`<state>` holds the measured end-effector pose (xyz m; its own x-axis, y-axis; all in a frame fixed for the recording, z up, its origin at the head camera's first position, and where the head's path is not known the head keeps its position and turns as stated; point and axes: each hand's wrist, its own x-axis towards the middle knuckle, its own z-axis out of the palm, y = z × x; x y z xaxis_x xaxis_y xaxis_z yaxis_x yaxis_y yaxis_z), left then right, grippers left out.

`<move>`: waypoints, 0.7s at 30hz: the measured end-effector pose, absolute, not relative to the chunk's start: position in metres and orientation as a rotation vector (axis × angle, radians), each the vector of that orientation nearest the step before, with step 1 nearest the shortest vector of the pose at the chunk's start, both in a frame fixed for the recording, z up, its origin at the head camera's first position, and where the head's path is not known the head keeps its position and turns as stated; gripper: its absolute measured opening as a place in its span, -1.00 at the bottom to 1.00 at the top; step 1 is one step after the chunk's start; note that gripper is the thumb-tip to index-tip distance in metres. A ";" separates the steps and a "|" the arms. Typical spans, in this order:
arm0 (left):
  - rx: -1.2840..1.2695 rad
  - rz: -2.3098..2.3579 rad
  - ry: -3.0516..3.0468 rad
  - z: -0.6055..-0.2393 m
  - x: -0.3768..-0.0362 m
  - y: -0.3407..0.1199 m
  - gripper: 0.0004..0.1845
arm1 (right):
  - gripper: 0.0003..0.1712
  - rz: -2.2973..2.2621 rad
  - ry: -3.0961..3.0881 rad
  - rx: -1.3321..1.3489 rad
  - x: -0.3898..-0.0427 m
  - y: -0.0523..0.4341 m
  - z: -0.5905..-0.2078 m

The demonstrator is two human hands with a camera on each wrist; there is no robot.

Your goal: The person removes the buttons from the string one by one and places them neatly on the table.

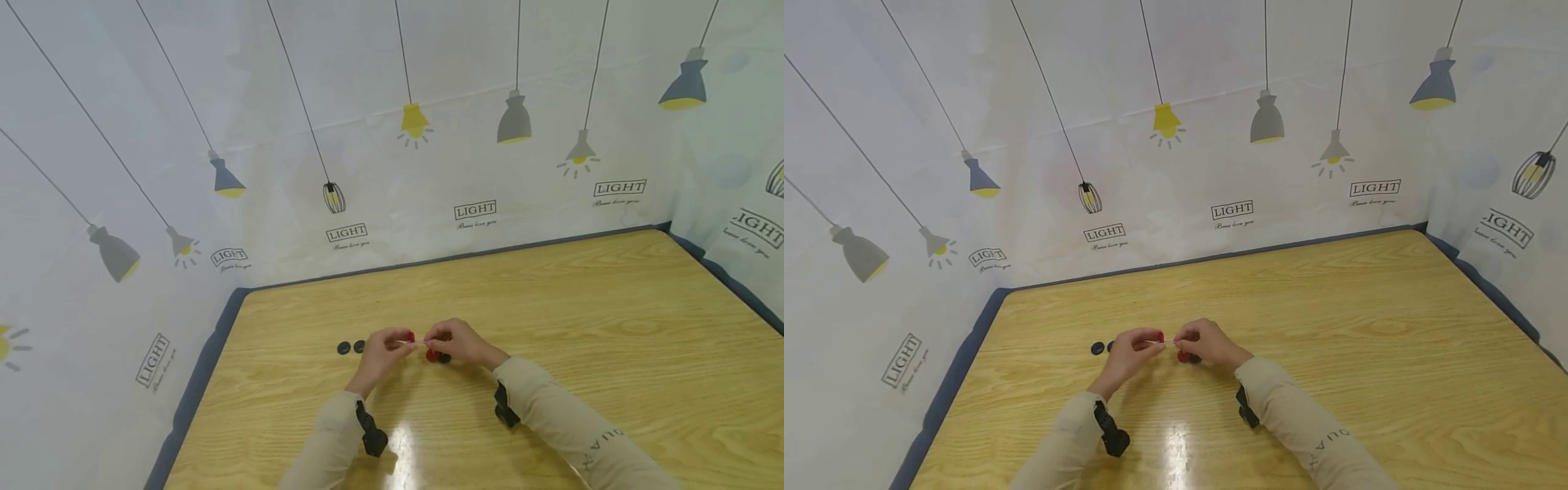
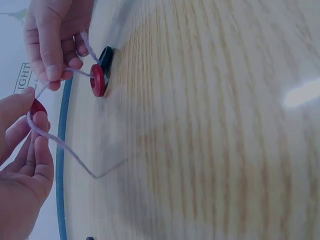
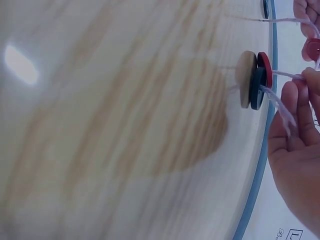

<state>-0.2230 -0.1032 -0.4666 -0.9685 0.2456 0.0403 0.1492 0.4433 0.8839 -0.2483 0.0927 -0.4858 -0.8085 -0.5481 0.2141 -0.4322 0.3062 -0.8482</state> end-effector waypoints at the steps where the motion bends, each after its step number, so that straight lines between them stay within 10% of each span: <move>1: 0.368 1.560 2.596 -0.466 -0.223 -0.105 -0.67 | -0.84 -1.527 2.445 -0.916 -0.248 0.093 -0.486; 21: 0.410 1.542 2.663 -0.458 -0.223 -0.136 -0.65 | -0.90 -1.446 2.543 -0.825 -0.243 0.103 -0.484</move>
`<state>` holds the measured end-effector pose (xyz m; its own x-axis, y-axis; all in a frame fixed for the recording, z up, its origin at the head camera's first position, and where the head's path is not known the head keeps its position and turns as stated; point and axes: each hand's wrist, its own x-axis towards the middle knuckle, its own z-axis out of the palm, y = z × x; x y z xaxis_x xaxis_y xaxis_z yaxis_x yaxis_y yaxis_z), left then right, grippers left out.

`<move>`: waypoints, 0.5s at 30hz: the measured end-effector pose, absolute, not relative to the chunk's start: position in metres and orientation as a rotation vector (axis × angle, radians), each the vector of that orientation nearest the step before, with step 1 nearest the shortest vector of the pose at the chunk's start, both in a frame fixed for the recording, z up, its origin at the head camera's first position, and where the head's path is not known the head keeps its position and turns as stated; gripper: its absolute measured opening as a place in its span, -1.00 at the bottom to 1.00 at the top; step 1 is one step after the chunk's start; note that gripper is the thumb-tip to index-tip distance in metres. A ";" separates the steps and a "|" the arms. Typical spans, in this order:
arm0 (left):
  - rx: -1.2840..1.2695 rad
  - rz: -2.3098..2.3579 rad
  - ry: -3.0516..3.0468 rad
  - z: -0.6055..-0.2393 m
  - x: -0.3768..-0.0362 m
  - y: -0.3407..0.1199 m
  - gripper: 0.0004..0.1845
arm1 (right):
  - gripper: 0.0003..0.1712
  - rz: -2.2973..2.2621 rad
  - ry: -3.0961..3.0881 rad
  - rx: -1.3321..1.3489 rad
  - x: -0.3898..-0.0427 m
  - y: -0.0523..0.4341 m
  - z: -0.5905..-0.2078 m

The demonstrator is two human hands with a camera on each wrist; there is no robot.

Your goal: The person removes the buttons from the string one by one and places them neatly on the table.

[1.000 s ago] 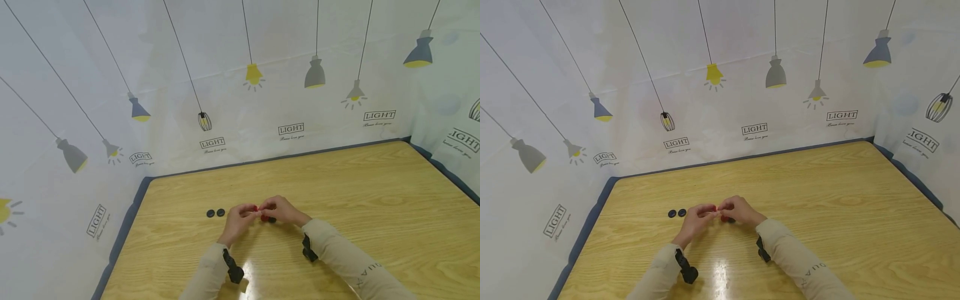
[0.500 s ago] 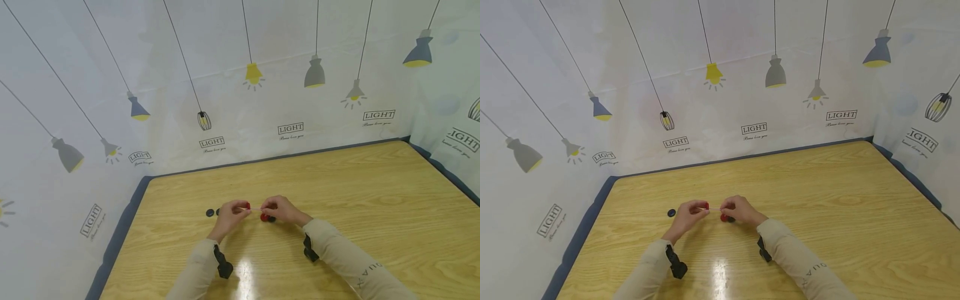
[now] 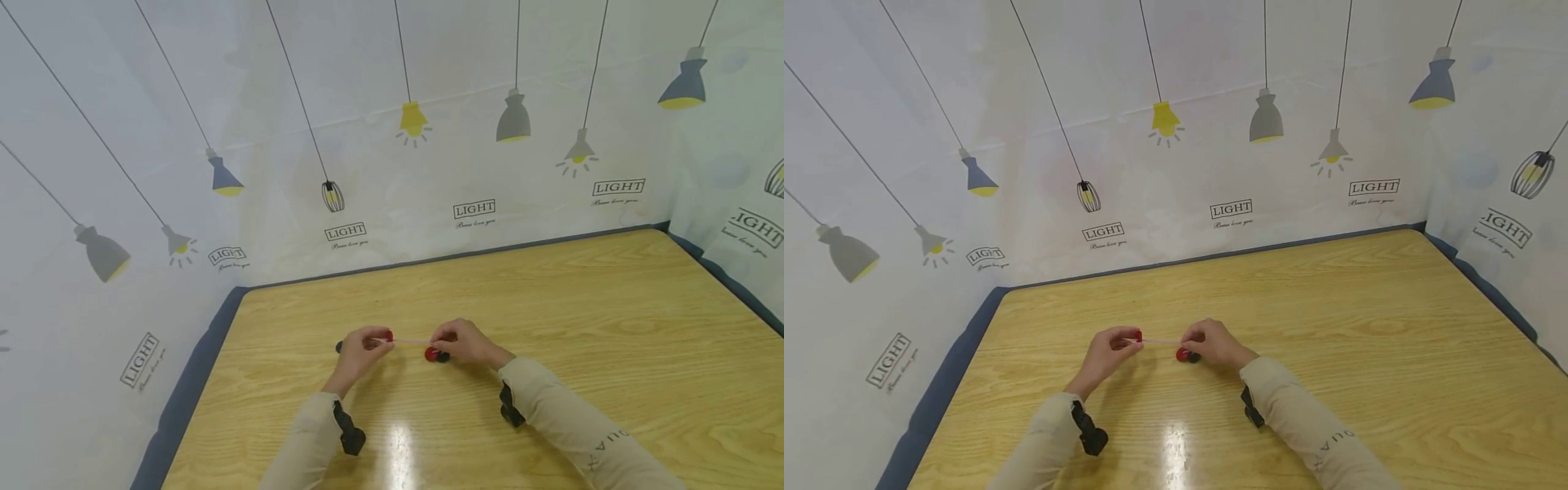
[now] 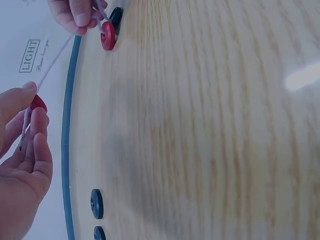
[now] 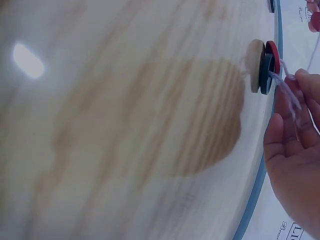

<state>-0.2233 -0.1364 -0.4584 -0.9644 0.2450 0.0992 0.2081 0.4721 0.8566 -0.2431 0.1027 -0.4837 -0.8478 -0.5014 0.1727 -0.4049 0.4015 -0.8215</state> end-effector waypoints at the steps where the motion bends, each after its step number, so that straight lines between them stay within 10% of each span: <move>1: 0.412 1.533 2.671 -0.458 -0.224 -0.137 -0.65 | -0.90 -1.445 2.546 -0.821 -0.243 0.103 -0.484; 15: 0.350 1.523 2.762 -0.456 -0.224 -0.153 -0.70 | -0.92 -1.398 2.588 -0.801 -0.243 0.109 -0.488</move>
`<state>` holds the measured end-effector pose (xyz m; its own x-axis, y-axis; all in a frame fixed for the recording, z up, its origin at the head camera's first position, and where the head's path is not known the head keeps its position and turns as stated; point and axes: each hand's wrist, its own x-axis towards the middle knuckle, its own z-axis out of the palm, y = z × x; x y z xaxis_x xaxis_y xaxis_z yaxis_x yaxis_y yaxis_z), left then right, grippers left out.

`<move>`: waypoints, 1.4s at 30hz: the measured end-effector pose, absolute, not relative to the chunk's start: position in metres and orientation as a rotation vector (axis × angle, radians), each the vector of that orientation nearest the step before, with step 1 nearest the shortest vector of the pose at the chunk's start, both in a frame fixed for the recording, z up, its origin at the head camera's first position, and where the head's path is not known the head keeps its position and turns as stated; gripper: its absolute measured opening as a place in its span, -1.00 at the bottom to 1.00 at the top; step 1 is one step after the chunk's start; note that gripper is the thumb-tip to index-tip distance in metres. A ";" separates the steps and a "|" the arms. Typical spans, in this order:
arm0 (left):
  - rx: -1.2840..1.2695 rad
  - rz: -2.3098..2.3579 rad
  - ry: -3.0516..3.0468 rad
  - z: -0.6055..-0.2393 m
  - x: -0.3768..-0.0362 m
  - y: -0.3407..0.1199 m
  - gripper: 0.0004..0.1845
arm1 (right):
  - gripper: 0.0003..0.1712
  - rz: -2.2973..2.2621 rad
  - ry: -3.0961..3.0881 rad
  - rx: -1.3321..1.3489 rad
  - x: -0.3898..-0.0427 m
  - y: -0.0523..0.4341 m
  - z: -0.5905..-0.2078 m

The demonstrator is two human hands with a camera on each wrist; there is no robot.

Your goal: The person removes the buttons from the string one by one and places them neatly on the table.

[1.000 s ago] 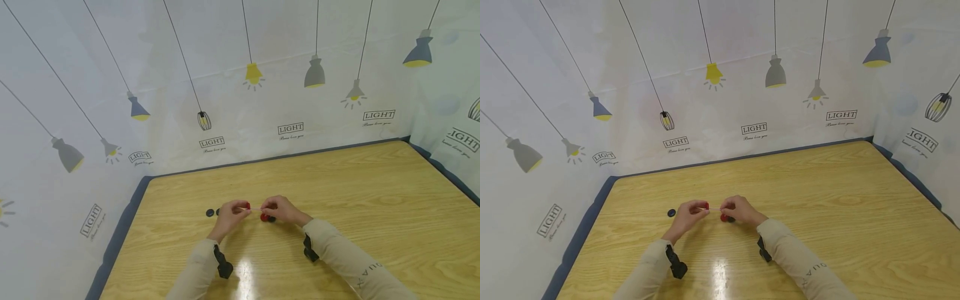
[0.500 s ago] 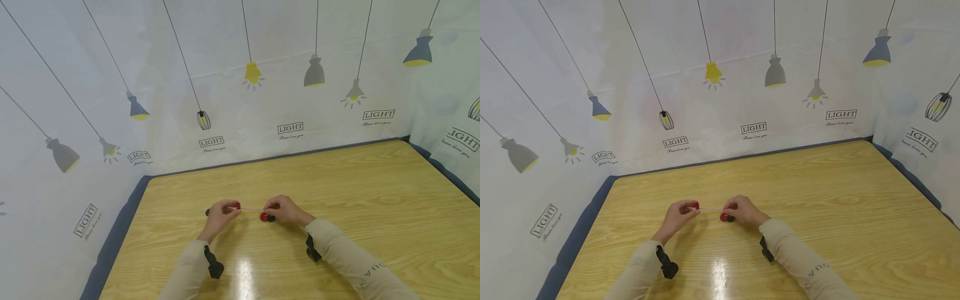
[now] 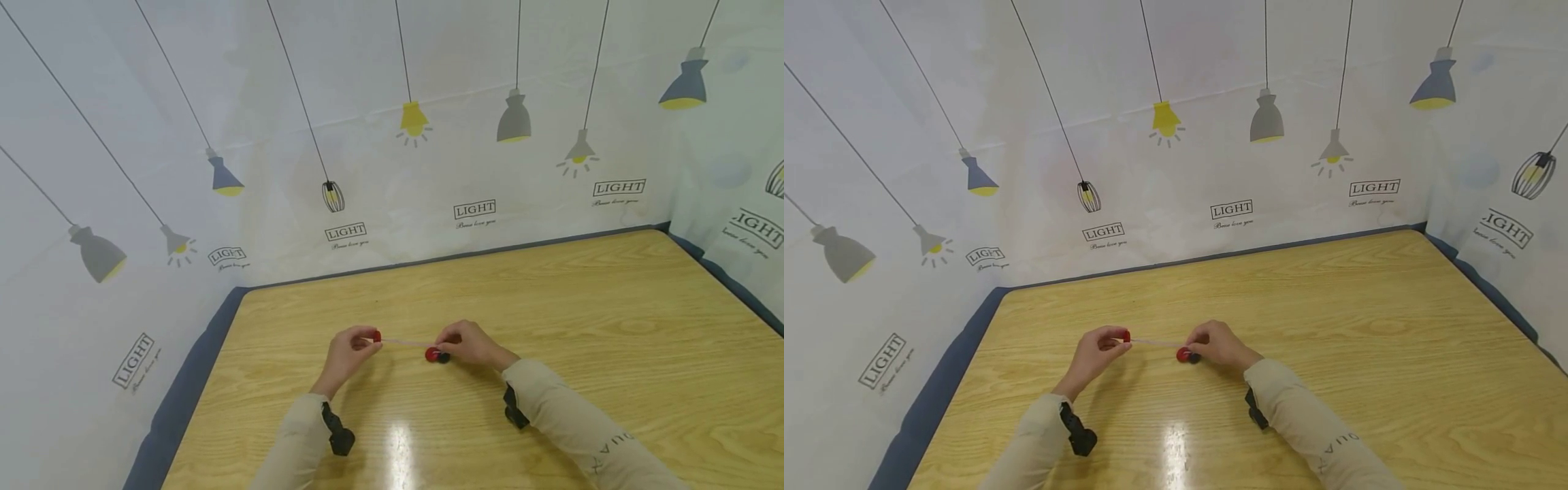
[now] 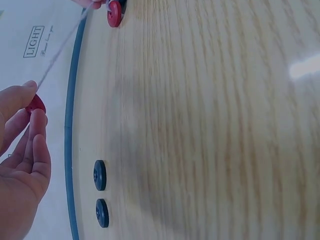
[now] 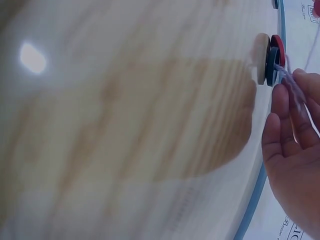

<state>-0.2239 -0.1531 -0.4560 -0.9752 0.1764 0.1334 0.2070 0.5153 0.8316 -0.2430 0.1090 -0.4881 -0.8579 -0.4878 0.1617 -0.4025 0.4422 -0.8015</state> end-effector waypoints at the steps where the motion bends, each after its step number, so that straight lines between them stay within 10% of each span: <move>1: -0.336 -1.486 -2.708 -0.456 -0.224 -0.154 -0.71 | -0.92 -1.394 2.591 -0.799 -0.243 0.109 -0.488; 42: -0.289 -1.064 -2.776 -0.490 -0.239 -0.145 -0.72 | -0.91 -1.378 2.545 -0.823 -0.246 0.111 -0.487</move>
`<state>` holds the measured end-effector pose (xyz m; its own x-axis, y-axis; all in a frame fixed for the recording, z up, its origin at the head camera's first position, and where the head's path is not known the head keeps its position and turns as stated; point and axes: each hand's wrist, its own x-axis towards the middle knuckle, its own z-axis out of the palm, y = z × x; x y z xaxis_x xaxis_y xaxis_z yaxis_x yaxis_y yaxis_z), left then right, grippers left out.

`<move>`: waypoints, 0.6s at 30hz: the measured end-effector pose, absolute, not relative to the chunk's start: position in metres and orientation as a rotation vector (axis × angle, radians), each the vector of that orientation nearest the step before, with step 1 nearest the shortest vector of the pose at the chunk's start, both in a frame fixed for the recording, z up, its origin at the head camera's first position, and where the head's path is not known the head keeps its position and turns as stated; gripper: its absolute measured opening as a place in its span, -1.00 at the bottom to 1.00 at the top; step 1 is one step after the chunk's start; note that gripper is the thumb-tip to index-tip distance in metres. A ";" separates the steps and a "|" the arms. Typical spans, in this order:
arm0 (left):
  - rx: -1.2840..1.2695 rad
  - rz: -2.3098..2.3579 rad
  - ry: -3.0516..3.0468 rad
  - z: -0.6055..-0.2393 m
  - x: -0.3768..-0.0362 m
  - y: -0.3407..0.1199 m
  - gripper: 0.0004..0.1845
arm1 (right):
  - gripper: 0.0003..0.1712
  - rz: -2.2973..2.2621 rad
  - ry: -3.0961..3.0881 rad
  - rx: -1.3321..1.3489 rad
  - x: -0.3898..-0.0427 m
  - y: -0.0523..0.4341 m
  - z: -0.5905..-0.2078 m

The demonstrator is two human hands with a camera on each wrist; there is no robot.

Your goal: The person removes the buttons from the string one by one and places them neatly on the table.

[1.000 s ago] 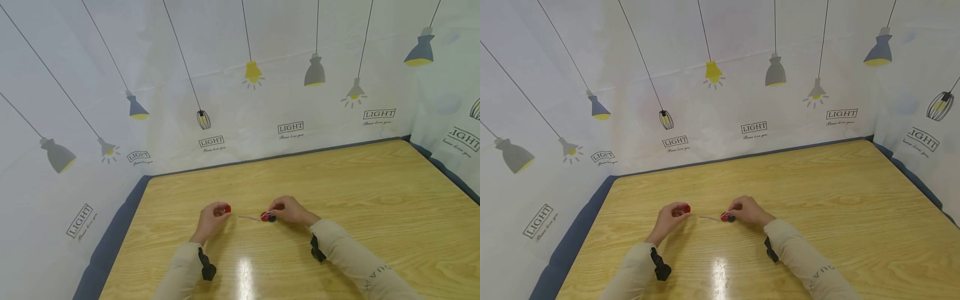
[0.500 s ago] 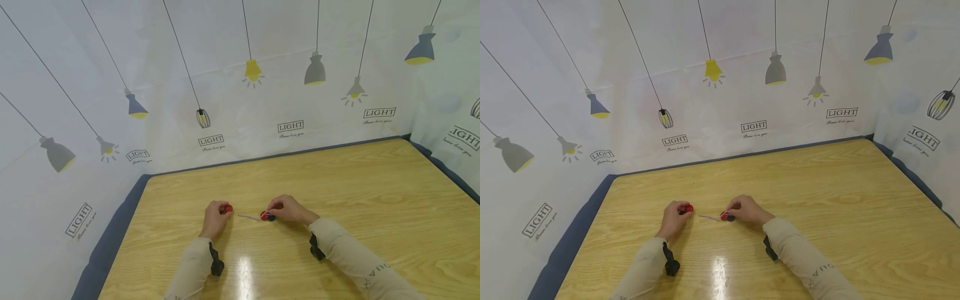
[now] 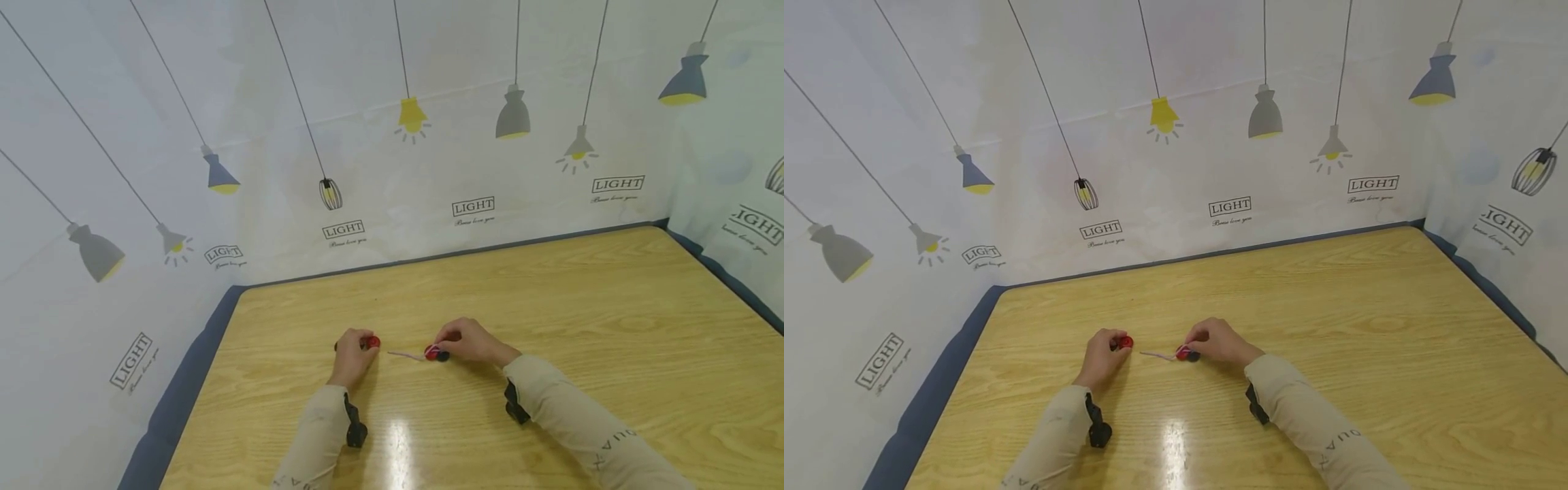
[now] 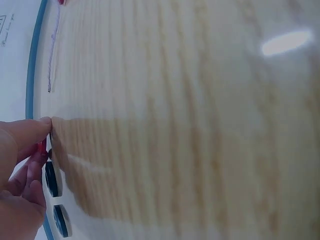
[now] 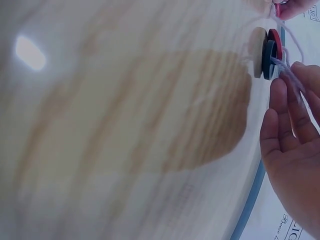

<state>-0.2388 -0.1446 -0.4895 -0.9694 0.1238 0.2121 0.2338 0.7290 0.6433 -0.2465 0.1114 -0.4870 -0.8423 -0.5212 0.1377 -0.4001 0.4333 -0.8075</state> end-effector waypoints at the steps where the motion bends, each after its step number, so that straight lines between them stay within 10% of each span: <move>1: -0.283 -1.058 -2.786 -0.489 -0.239 -0.145 -0.72 | -0.91 -1.380 2.543 -0.837 -0.246 0.111 -0.487; 18: -0.340 -1.213 -2.798 -0.478 -0.231 -0.125 -0.69 | -0.91 -1.366 2.559 -0.784 -0.247 0.106 -0.483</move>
